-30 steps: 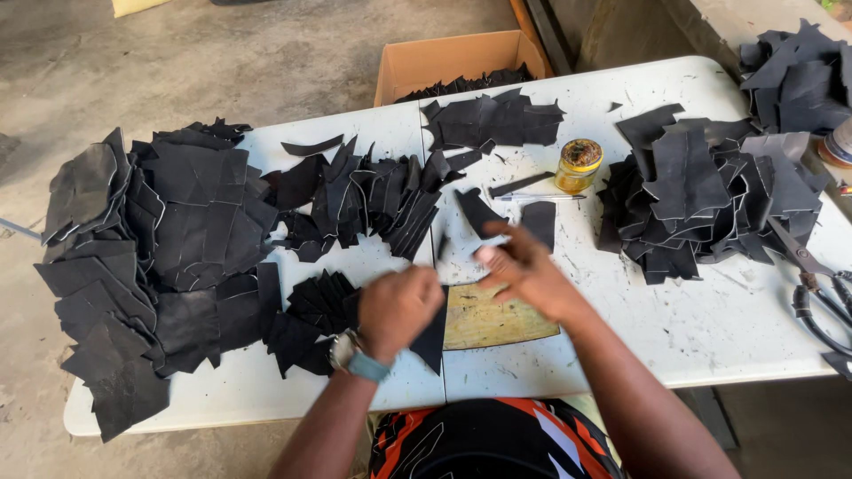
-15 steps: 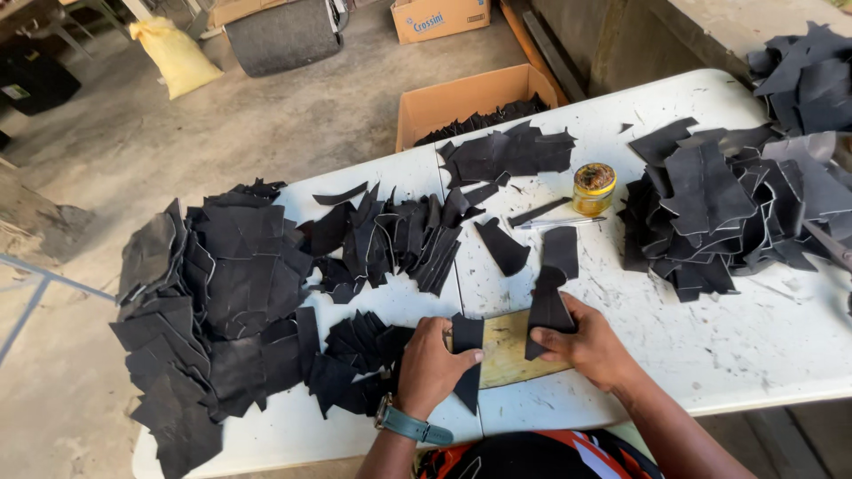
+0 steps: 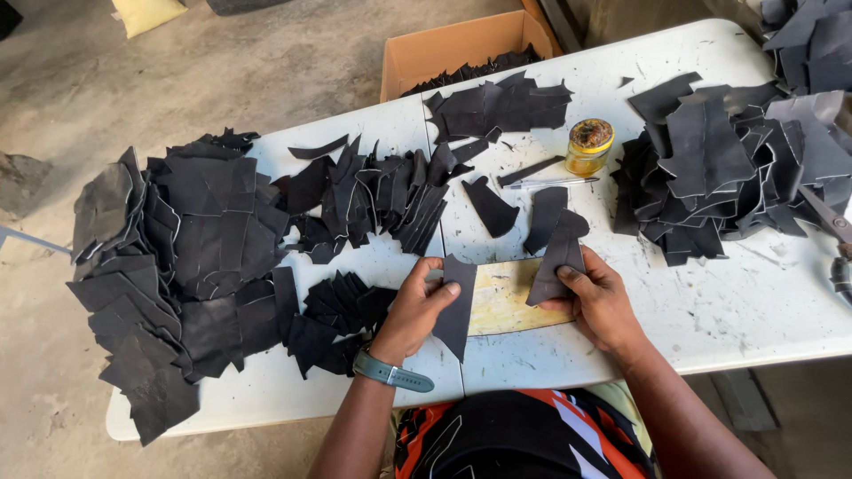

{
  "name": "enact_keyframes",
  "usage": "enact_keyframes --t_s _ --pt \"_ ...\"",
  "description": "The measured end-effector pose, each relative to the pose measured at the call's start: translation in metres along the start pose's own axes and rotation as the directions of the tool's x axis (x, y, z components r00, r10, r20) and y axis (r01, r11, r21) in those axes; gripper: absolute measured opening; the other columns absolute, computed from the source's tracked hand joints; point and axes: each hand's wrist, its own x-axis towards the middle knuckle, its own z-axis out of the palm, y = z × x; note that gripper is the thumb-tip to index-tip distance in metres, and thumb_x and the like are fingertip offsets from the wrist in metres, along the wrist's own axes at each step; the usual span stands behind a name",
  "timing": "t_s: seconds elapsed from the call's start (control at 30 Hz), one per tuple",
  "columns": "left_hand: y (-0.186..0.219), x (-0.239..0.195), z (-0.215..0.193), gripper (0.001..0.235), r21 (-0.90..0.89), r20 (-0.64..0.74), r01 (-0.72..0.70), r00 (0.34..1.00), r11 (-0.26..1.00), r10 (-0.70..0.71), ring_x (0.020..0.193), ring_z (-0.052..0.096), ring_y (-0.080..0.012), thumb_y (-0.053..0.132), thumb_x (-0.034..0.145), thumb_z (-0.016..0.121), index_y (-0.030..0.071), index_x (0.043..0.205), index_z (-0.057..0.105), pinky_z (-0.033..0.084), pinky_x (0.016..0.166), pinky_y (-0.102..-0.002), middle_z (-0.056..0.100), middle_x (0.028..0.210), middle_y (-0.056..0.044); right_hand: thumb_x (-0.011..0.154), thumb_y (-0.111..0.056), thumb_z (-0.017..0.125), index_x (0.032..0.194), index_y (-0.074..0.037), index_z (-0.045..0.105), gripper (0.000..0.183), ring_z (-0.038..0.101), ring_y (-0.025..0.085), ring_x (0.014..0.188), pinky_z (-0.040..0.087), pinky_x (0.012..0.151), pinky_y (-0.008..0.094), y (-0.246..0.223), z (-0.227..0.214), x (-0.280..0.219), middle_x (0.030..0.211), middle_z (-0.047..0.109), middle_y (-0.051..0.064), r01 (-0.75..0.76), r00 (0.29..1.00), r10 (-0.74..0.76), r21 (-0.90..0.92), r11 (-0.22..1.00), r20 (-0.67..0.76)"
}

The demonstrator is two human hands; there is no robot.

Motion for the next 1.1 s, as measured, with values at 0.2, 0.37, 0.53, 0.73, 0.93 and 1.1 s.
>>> enact_keyframes --t_s 0.2,0.37,0.53,0.73,0.93,1.1 --pt "-0.005 0.004 -0.002 0.025 0.071 -0.06 -0.034 0.997 0.997 0.038 0.087 0.067 -0.0117 0.013 0.099 0.061 0.004 0.121 0.054 0.056 0.073 -0.027 0.071 0.098 -0.012 0.1 -0.005 0.054 0.135 -0.001 0.056 0.036 0.07 0.018 0.09 0.064 0.074 0.032 0.0 0.0 -0.001 0.111 0.066 0.011 0.004 0.999 -0.001 -0.054 0.999 0.047" --pt "-0.004 0.004 -0.005 0.026 0.137 -0.048 -0.065 0.996 0.988 0.072 0.083 0.064 -0.0099 0.017 0.101 0.059 0.004 0.123 0.052 0.055 0.072 -0.026 0.07 0.094 -0.011 0.099 -0.007 0.057 0.137 0.0 0.056 0.039 0.07 0.018 0.092 0.064 0.076 0.031 0.002 -0.003 -0.001 0.112 0.067 0.011 0.012 0.999 -0.008 -0.082 0.997 0.042" --pt "0.008 -0.003 -0.004 0.03 0.149 0.004 -0.117 0.993 0.982 0.117 0.085 0.068 -0.0088 0.015 0.1 0.058 0.004 0.126 0.048 0.056 0.074 -0.025 0.073 0.096 -0.01 0.099 -0.009 0.058 0.135 0.001 0.057 0.038 0.07 0.017 0.092 0.064 0.077 0.031 0.003 -0.001 -0.004 0.109 0.066 0.011 0.03 0.998 -0.022 -0.144 0.989 0.054" --pt "0.017 -0.021 0.013 0.044 0.474 -0.112 -0.124 0.974 0.872 0.199 0.069 0.066 -0.0133 0.017 0.101 0.056 0.01 0.144 0.044 0.053 0.064 -0.031 0.073 0.085 -0.014 0.099 -0.011 0.06 0.132 0.001 0.059 0.036 0.069 0.014 0.093 0.064 0.08 0.03 0.001 0.002 -0.009 0.107 0.068 0.01 0.052 0.998 -0.04 -0.276 0.96 0.048" --pt "0.015 -0.027 0.024 0.026 0.561 -0.117 -0.285 0.902 0.777 0.415 0.081 0.068 -0.0171 0.015 0.105 0.057 0.007 0.128 0.067 0.057 0.074 -0.031 0.077 0.099 -0.013 0.096 -0.008 0.063 0.129 0.0 0.062 0.034 0.069 0.016 0.086 0.061 0.076 0.03 -0.01 0.019 -0.008 0.104 0.071 0.011 -0.075 0.993 0.107 -0.398 0.914 0.057" --pt "0.016 -0.027 0.012 0.036 0.379 -0.02 -0.191 0.976 0.906 0.215 0.098 0.071 -0.0176 0.004 0.09 0.067 0.004 0.126 0.065 0.058 0.084 -0.031 0.075 0.113 -0.012 0.09 -0.008 0.065 0.131 -0.011 0.063 0.041 0.073 0.012 0.082 0.065 0.074 0.024 -0.023 0.044 -0.011 0.1 0.073 0.004 -0.159 0.965 0.251 -0.597 0.786 0.074"
